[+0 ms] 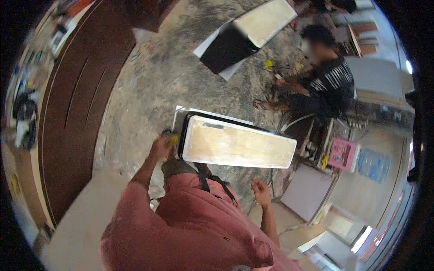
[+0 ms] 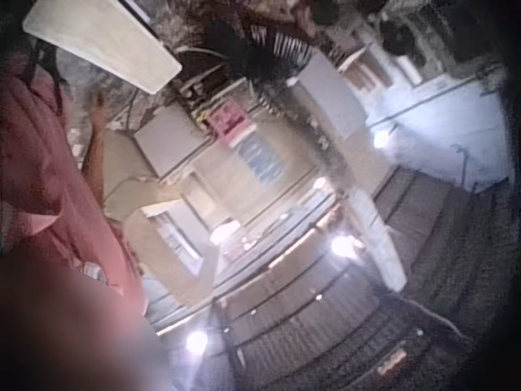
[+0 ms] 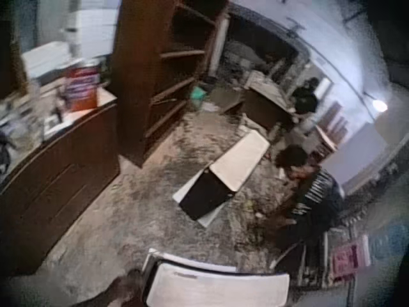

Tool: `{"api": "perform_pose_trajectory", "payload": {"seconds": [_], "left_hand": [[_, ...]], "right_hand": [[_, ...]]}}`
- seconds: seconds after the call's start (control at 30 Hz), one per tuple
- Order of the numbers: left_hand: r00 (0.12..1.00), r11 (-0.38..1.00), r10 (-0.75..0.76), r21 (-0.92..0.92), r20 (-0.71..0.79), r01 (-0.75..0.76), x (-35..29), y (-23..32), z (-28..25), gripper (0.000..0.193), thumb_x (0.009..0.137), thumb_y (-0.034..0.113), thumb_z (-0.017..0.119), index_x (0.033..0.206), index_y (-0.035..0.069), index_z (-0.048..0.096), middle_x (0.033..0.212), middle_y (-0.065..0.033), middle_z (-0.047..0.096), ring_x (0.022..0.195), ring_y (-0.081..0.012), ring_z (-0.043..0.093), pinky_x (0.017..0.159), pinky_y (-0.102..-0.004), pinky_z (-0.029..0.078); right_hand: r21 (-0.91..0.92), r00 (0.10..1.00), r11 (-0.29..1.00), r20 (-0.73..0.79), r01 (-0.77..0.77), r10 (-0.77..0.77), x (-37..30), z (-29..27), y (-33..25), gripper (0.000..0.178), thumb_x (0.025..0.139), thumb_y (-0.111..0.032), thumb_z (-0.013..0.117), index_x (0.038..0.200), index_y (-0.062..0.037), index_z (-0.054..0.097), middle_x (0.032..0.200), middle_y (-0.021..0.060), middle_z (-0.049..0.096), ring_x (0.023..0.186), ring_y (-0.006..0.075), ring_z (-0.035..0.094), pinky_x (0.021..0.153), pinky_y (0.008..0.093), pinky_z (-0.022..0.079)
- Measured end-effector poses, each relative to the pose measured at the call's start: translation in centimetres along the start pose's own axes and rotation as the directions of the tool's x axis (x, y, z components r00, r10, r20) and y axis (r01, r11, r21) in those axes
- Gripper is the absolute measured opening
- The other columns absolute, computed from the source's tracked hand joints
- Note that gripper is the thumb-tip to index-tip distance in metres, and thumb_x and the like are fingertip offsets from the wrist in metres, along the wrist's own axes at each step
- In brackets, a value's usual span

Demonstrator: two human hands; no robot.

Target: The person wipes the edges of a white and black furniture panel with a yellow cloth, then applies glue along the seams using a glue gun. The person handles the panel and glue gun to prepare the piece for assembly.

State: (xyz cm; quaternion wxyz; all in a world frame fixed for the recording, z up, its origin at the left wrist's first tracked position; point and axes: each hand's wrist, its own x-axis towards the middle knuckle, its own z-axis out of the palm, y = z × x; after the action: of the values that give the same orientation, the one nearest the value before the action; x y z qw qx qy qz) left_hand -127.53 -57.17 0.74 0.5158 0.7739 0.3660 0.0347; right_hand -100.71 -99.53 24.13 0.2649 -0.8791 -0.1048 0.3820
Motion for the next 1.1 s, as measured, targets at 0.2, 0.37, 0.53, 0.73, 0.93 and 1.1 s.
{"api": "perform_pose_trajectory", "payload": {"seconds": [0.2, 0.37, 0.53, 0.73, 0.93, 1.1], "left_hand": [[0.952, 0.864, -0.085, -0.497, -0.295, -0.077, 10.1, 4.6, 6.7, 0.035, 0.102, 0.023, 0.056, 0.131, 0.005, 0.065, 0.126, -0.0231, 0.066, 0.119, -0.0380, 0.063, 0.099, -0.0424, 0.050], [0.961, 0.961, -0.234, -0.182, -0.146, 0.206, 1.5, -0.2, 10.1, 0.048, 0.109, 0.032, 0.042, 0.145, 0.000, 0.050, 0.140, -0.0198, 0.059, 0.130, -0.0309, 0.055, 0.109, -0.0374, 0.040], [0.916, 0.748, -0.400, -0.583, -0.018, 0.316, -2.3, -2.4, 10.3, 0.056, 0.110, 0.043, 0.038, 0.141, 0.000, 0.055, 0.130, -0.0195, 0.062, 0.120, -0.0275, 0.056, 0.106, -0.0384, 0.040], [0.957, 0.610, -0.189, -0.738, 0.219, 0.289, 13.0, 3.2, 4.7, 0.063, 0.106, 0.054, 0.035, 0.120, 0.002, 0.069, 0.108, -0.0123, 0.073, 0.092, -0.0204, 0.069, 0.088, -0.0373, 0.052], [0.929, 0.778, -0.348, -0.591, -0.127, 0.210, 10.0, 1.0, 9.3, 0.055, 0.109, 0.041, 0.035, 0.129, -0.003, 0.061, 0.127, -0.0277, 0.063, 0.119, -0.0361, 0.061, 0.103, -0.0437, 0.045], [0.896, 0.882, -0.422, -0.291, -0.137, 0.370, -7.2, -3.4, 12.6, 0.048, 0.109, 0.039, 0.041, 0.123, 0.000, 0.066, 0.101, -0.0122, 0.072, 0.095, -0.0216, 0.066, 0.090, -0.0368, 0.050]], "right_hand": [[0.109, 0.989, 0.984, 0.051, -0.144, 0.140, -6.2, -1.5, 7.5, 0.016, 0.098, -0.014, 0.064, 0.110, -0.0046, 0.070, 0.095, 0.0060, 0.071, 0.088, 0.0145, 0.068, 0.078, 0.0303, 0.057], [0.233, 0.937, 0.914, -0.029, -0.333, 0.348, -9.9, 0.2, 10.4, 0.016, 0.096, -0.014, 0.066, 0.109, -0.0054, 0.070, 0.095, 0.0051, 0.071, 0.090, 0.0160, 0.069, 0.080, 0.0320, 0.058], [0.000, 0.944, 0.944, 0.038, -0.329, 0.329, -8.3, 3.3, 9.6, 0.029, 0.097, -0.028, 0.066, 0.110, -0.0020, 0.070, 0.097, 0.0083, 0.075, 0.092, 0.0183, 0.071, 0.085, 0.0333, 0.056], [-0.242, 0.993, 0.965, 0.029, -0.104, 0.115, -2.9, 1.3, 5.9, 0.038, 0.095, -0.030, 0.066, 0.121, -0.0016, 0.068, 0.100, 0.0107, 0.075, 0.092, 0.0195, 0.071, 0.083, 0.0332, 0.055], [0.063, 0.998, 0.997, -0.034, 0.047, -0.045, -0.8, -3.0, 1.7, 0.029, 0.097, -0.014, 0.064, 0.121, 0.0017, 0.067, 0.100, 0.0069, 0.073, 0.090, 0.0149, 0.068, 0.083, 0.0312, 0.055], [0.121, 0.978, 0.986, 0.183, -0.118, 0.095, -0.7, -4.1, 12.2, 0.029, 0.099, -0.018, 0.065, 0.118, 0.0031, 0.067, 0.101, 0.0049, 0.071, 0.087, 0.0146, 0.067, 0.082, 0.0307, 0.056]]}}
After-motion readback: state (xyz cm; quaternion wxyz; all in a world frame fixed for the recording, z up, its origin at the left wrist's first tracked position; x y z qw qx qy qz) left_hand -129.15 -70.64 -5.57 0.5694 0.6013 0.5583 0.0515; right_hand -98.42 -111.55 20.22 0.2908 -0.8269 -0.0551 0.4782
